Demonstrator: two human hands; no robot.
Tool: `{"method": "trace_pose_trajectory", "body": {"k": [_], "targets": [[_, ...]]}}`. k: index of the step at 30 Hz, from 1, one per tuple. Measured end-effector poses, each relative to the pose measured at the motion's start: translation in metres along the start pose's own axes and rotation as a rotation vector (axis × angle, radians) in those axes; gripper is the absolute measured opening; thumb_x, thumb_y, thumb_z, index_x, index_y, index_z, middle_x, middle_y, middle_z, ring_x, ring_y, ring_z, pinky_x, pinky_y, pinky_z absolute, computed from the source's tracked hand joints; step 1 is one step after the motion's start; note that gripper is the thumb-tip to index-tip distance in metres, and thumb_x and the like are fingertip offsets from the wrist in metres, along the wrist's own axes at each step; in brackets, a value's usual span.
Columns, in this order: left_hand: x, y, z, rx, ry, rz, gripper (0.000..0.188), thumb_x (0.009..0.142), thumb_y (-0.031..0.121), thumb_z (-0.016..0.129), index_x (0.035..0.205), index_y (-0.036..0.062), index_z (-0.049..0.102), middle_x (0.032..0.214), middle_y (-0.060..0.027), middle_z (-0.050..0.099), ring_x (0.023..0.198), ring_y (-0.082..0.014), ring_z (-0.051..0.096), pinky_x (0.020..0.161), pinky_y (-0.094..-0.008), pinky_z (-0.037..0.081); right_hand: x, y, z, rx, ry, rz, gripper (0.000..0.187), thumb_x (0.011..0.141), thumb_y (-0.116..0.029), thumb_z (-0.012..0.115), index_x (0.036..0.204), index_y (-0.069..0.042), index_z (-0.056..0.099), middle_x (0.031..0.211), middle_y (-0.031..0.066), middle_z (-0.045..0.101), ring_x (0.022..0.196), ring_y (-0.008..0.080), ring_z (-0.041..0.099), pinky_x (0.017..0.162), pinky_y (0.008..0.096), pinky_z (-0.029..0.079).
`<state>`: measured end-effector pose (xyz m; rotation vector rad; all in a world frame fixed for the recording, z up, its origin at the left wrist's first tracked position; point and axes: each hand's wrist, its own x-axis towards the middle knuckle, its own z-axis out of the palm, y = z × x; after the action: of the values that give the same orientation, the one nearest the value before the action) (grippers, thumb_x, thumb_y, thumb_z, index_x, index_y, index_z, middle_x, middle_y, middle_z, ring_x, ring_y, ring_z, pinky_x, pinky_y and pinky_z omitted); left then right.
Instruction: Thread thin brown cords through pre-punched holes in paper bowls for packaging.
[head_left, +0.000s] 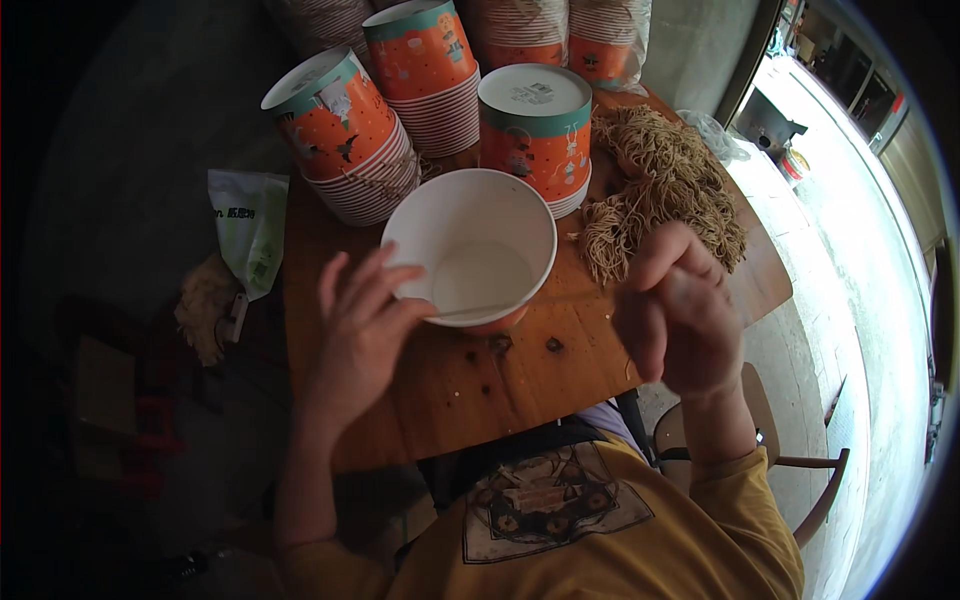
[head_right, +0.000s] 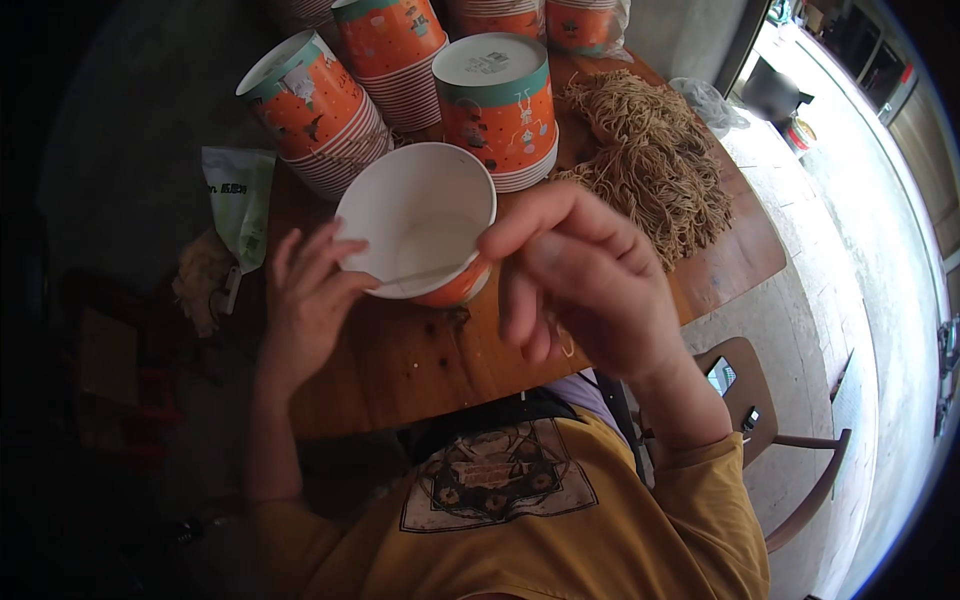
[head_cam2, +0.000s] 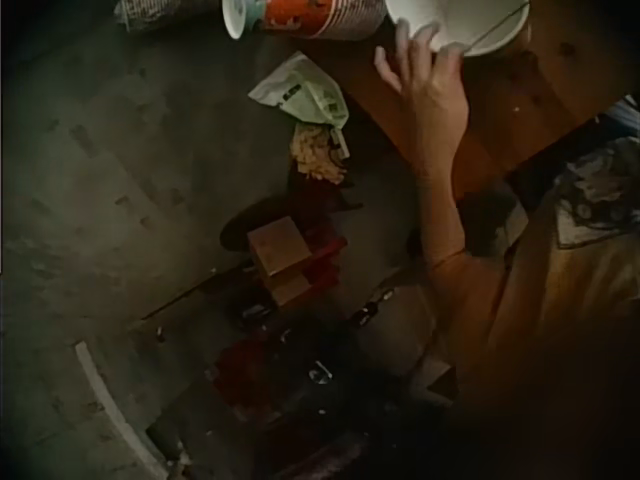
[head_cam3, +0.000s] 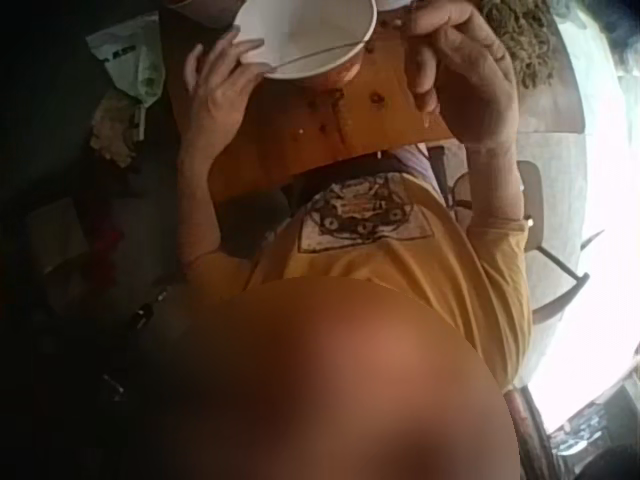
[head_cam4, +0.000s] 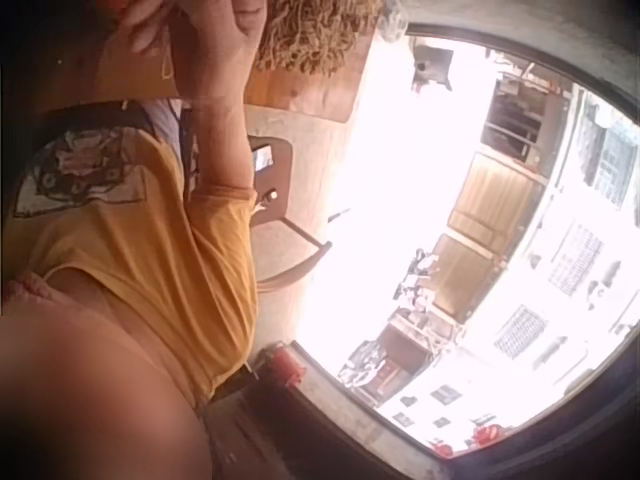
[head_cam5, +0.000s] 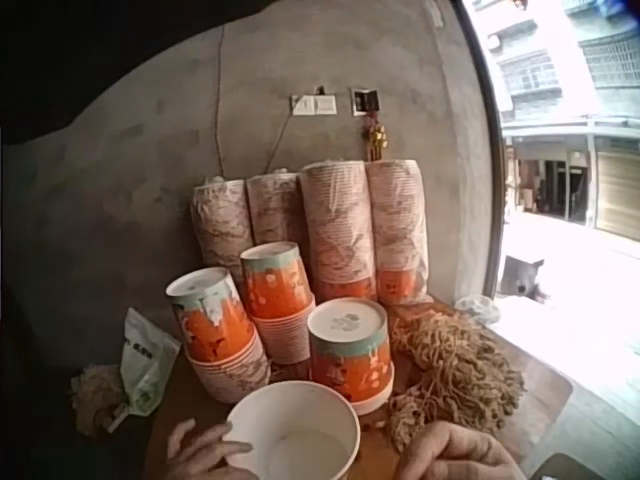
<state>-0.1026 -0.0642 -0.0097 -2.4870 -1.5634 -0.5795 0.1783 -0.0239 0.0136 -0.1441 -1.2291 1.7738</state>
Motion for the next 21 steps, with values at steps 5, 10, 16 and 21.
{"method": "trace_pose_trajectory", "body": {"k": [5, 10, 16, 21], "targets": [[0.003, -0.047, -0.004, -0.127, 0.039, -0.113, 0.018, 0.079, -0.013, 0.05, 0.081, 0.004, 0.056, 0.14, -0.0089, 0.043, 0.137, -0.0322, 0.031, 0.108, -0.0431, 0.033, 0.008, -0.002, -0.032, 0.269, -0.176, -0.128, 0.02, 0.094, -0.005, 0.032, 0.109, 0.001, 0.044, 0.108, 0.0273, 0.06, 0.084, 0.036, 0.068, 0.064, 0.0348, 0.06], [0.005, -0.081, 0.012, -0.29, 0.069, -0.123, 0.023, 0.08, -0.016, 0.045, 0.084, 0.0021, 0.059, 0.142, -0.0112, 0.041, 0.138, -0.0327, 0.029, 0.106, -0.039, 0.037, -0.004, -0.016, -0.046, 0.294, -0.16, -0.149, 0.016, 0.093, 0.0, 0.041, 0.108, 0.002, 0.044, 0.113, 0.0292, 0.058, 0.085, 0.0363, 0.068, 0.06, 0.0324, 0.061], [0.008, -0.076, 0.013, -0.402, 0.226, -0.231, 0.03, 0.085, -0.012, 0.043, 0.096, 0.005, 0.065, 0.138, -0.0102, 0.046, 0.118, -0.0273, 0.051, 0.093, -0.0331, 0.044, -0.014, -0.012, -0.043, -0.418, 0.123, -0.125, 0.008, 0.089, -0.003, 0.057, 0.093, 0.003, 0.06, 0.091, 0.0181, 0.068, 0.057, 0.0164, 0.066, 0.045, 0.0177, 0.049], [0.013, -0.004, 0.012, -0.484, 0.436, -0.183, 0.022, 0.09, -0.001, 0.049, 0.108, 0.0003, 0.059, 0.106, -0.0111, 0.057, 0.096, -0.0206, 0.056, 0.082, -0.0305, 0.046, -0.002, 0.001, -0.035, -1.091, 0.052, -0.367, 0.007, 0.081, -0.004, 0.056, 0.081, -0.001, 0.062, 0.102, 0.0093, 0.056, 0.092, 0.0209, 0.054, 0.082, 0.0309, 0.043]]}}
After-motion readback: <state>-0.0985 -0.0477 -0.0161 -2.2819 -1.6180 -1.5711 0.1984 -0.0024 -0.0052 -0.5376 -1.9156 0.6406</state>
